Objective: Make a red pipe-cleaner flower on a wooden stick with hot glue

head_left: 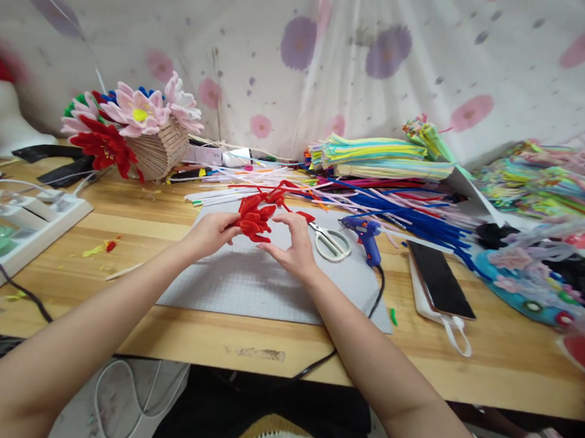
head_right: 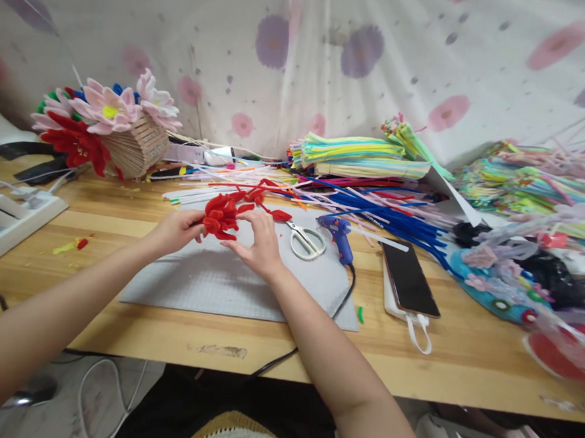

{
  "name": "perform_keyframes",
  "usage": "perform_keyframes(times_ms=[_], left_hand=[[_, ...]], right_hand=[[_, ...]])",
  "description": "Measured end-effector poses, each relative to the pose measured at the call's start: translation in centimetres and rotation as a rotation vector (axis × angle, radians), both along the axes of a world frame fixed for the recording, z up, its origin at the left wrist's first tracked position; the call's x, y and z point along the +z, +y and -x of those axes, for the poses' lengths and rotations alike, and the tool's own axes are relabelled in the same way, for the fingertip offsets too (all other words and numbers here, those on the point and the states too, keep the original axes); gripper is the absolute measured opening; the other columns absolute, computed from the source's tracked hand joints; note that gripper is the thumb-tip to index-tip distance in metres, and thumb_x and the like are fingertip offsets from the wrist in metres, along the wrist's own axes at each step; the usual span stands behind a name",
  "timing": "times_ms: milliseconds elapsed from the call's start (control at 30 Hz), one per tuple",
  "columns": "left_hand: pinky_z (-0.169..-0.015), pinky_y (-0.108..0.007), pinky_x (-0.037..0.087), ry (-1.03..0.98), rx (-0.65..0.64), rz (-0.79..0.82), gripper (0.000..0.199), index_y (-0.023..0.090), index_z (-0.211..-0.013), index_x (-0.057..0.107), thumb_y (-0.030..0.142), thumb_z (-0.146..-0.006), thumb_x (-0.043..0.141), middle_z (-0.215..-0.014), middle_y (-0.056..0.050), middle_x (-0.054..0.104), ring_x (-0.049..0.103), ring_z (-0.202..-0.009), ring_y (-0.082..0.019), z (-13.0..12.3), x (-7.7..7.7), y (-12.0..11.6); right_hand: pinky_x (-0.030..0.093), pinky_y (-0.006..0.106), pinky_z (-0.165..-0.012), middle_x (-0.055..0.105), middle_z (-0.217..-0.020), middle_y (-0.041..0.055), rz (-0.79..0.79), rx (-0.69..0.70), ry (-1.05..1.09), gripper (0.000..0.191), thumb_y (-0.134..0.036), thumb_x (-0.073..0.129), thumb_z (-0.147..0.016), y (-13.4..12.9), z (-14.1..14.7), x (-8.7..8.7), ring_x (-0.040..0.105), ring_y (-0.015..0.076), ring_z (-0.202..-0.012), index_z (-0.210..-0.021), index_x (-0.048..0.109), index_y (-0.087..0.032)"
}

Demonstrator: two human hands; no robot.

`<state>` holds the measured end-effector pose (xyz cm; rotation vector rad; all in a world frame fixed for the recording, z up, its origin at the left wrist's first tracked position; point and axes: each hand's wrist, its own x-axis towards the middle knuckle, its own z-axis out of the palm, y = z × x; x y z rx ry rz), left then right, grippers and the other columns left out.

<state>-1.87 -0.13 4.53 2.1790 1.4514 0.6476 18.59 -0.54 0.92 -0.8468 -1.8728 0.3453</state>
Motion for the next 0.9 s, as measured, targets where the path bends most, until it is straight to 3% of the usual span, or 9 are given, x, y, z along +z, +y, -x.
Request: perform_keyframes(times_ms=[233,600,800,900], left_hand=[[-0.056,-0.021,0.044,0.047,0.036,-0.086,0.025,0.017,-0.082,0.062,0.031,-0.08,0.042,-0.073,-0.001,0.064,0.057,-0.058,-0.011,1.9,0.5,-0.1],[-0.066,-0.023,0.042,0.284,-0.111,-0.236,0.022,0.017,-0.082,0.062,0.027,-0.082,0.042,-0.074,-0.004,0.065,0.059,-0.072,-0.015,1.7,0.9,-0.2],[-0.072,-0.026,0.044,0.332,-0.159,-0.359,0.026,0.017,-0.094,0.063,0.03,-0.084,0.043,-0.08,-0.007,0.066,0.061,-0.078,-0.017,2.2,1.6,-0.2],[-0.077,-0.028,0.044,0.303,-0.111,-0.436,0.03,0.018,-0.099,0.062,0.033,-0.086,0.04,-0.085,-0.008,0.066,0.061,-0.085,-0.018,2.6,1.9,-0.3]], right_hand=[[0.038,0.036,-0.078,0.064,-0.082,0.006,-0.059,0.087,-0.188,0.022,-0.041,0.056,-0.081,0.5,0.2,-0.7,0.053,0.0206,-0.083,-0.092,0.062,-0.022],[0.036,0.035,-0.073,0.064,-0.074,0.0063,-0.15,0.029,-0.281,0.028,-0.033,0.042,-0.089,0.3,0.0,-0.8,0.051,0.0196,-0.079,-0.077,0.064,-0.022],[0.039,0.037,-0.078,0.063,-0.075,0.0068,-0.001,0.063,-0.164,0.024,-0.035,0.048,-0.086,0.2,0.3,-0.7,0.053,0.0197,-0.08,-0.073,0.063,-0.022],[0.043,0.035,-0.078,0.065,-0.079,0.0051,0.314,0.17,0.076,0.023,-0.042,0.056,-0.079,0.3,0.6,-1.0,0.056,0.0176,-0.079,-0.077,0.062,-0.02]])
